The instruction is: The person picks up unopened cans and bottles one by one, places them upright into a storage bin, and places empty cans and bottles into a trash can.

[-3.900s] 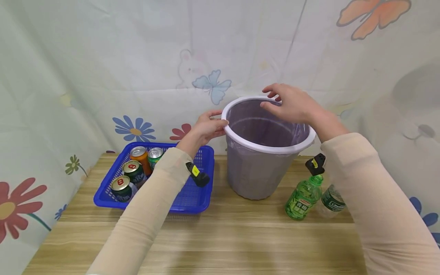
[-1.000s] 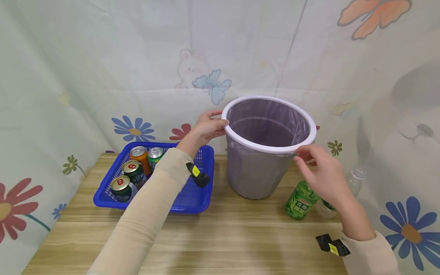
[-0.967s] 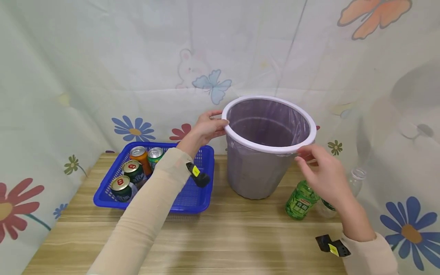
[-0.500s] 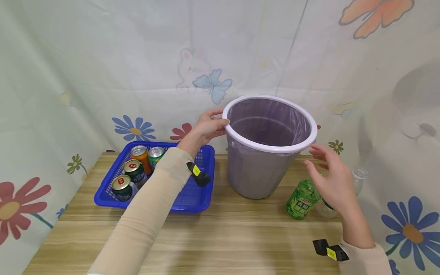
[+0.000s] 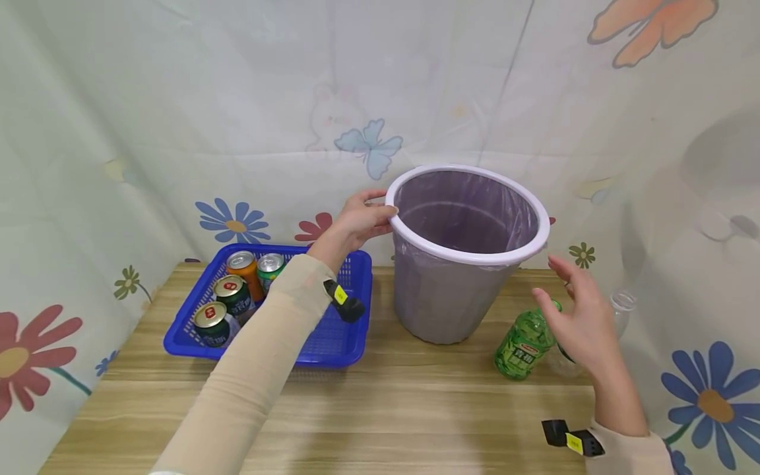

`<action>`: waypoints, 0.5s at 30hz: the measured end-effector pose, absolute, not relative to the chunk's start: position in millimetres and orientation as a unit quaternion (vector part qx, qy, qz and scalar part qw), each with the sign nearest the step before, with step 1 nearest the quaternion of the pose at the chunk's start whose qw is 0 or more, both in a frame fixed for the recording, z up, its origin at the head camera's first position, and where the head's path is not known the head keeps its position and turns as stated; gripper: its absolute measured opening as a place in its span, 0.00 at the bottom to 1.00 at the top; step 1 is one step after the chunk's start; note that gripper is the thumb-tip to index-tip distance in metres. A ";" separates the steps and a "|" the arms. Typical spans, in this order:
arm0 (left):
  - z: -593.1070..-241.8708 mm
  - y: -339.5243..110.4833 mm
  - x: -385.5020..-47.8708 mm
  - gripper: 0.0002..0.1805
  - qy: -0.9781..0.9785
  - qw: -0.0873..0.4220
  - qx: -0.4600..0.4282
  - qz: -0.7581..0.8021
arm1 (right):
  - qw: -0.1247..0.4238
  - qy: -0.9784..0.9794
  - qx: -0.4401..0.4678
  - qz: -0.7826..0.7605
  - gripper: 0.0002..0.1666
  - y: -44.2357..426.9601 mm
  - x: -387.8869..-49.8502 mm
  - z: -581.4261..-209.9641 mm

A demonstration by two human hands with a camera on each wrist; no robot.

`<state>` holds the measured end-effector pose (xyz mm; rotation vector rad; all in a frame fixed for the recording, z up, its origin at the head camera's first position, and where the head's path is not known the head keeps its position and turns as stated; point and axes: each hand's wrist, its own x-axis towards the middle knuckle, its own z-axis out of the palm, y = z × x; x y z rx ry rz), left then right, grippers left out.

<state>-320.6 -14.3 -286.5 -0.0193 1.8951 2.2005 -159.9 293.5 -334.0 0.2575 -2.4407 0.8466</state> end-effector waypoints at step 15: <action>-287.0 -15.5 -320.9 0.27 0.646 0.120 -0.006 0.754 | 0.228 -0.907 0.068 0.348 0.41 309.1 -156.4 -361.8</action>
